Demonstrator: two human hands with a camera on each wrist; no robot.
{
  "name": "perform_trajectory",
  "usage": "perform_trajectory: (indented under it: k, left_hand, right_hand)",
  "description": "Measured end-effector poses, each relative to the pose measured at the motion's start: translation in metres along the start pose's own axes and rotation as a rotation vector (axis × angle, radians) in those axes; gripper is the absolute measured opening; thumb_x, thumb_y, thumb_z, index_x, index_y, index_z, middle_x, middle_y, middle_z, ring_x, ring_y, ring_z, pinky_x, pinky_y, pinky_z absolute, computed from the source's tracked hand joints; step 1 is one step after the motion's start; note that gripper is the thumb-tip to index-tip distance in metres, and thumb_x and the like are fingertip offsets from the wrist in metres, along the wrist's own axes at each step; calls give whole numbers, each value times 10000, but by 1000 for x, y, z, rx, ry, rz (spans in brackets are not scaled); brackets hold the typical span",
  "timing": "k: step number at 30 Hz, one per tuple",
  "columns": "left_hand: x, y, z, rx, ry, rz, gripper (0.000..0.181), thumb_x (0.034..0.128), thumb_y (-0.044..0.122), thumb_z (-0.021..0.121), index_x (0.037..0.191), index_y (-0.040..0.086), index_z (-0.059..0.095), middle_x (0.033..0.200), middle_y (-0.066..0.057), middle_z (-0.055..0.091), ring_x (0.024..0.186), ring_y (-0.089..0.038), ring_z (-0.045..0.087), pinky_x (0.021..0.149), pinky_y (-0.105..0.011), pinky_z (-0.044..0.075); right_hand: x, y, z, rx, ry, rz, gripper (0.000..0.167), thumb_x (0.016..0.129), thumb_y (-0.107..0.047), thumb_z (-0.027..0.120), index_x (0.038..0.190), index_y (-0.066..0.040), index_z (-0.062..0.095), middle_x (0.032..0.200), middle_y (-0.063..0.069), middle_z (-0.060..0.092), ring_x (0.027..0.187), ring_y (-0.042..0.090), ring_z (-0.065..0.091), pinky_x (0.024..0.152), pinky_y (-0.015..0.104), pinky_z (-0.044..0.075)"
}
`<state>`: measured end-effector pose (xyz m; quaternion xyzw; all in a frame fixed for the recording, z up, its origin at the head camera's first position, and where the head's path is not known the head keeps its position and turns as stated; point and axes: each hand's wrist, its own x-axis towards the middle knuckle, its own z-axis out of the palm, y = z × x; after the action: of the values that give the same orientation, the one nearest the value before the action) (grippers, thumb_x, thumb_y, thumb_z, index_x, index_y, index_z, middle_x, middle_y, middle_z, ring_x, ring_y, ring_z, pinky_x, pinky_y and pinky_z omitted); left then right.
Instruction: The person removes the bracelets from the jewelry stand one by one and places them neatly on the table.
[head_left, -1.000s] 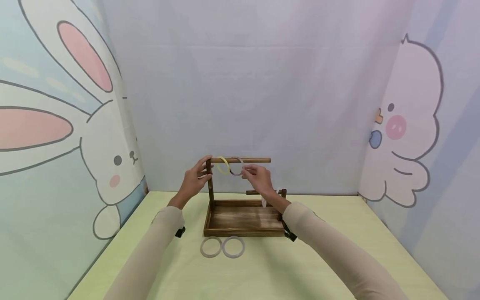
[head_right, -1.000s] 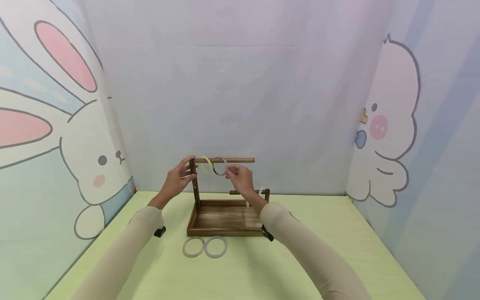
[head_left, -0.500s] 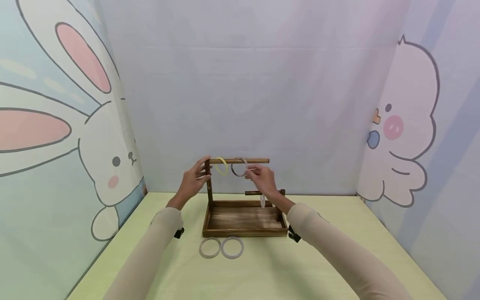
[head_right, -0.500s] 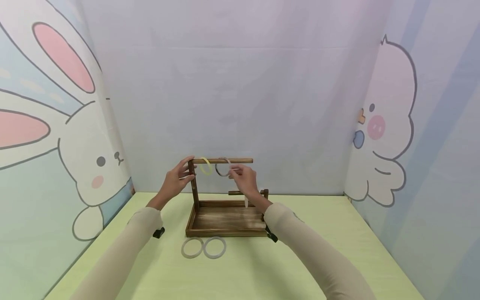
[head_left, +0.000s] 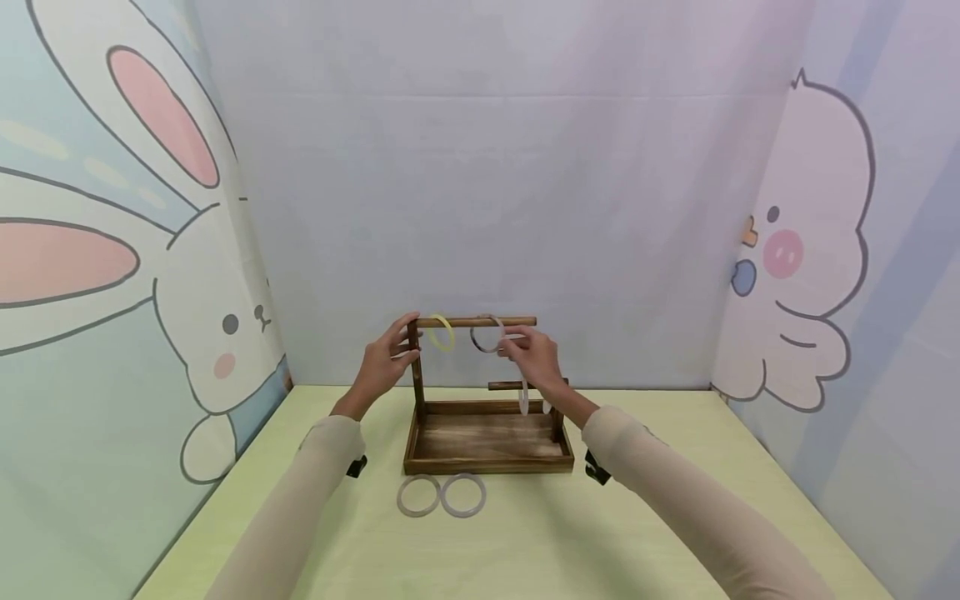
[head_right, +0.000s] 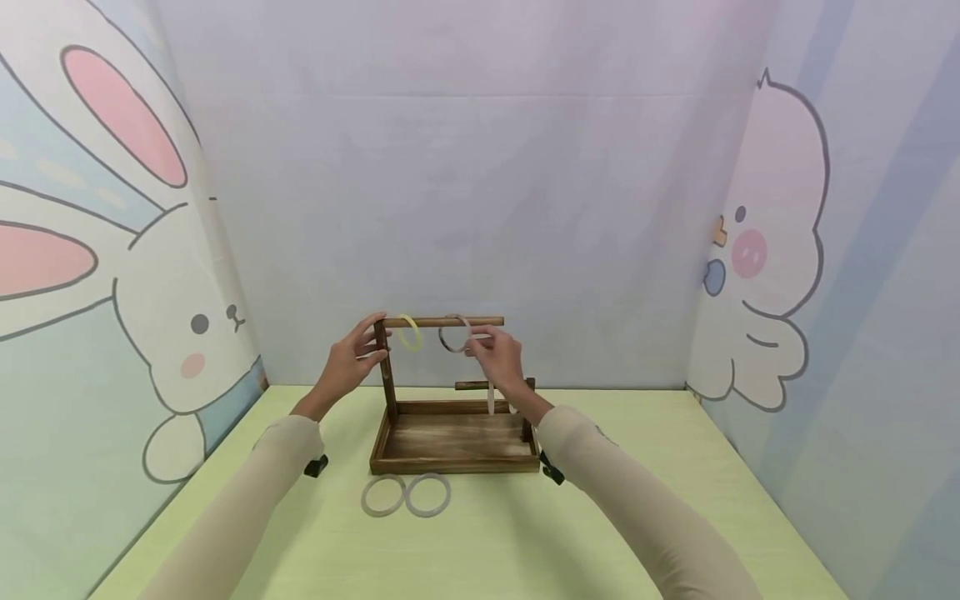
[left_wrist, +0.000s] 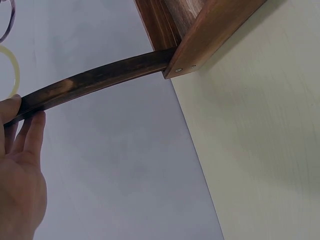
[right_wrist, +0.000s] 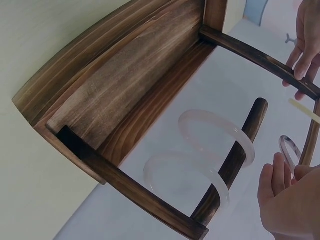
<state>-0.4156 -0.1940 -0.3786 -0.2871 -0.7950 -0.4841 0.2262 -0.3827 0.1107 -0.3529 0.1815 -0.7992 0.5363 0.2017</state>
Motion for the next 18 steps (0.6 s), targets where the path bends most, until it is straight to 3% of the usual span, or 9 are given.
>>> perform_trajectory:
  k: [9, 18]
  left_hand:
    - [-1, -1, 1, 7, 10, 11, 753, 942, -120, 683, 1568, 236, 462, 1348, -276, 645, 1170, -474, 665, 931, -472, 603]
    - [-2, 2, 1, 21, 9, 41, 737, 951, -119, 672, 1573, 213, 456, 1357, -264, 643, 1187, -422, 672, 940, -469, 601]
  right_hand:
    - [0, 4, -6, 6, 11, 5, 231, 1015, -91, 690, 1233, -18, 716, 1038, 190, 778, 948, 314, 773, 860, 462, 645]
    - [1, 6, -12, 4, 19, 15, 232, 1015, -83, 687, 1235, -12, 711, 1032, 199, 777, 957, 325, 771, 840, 373, 653]
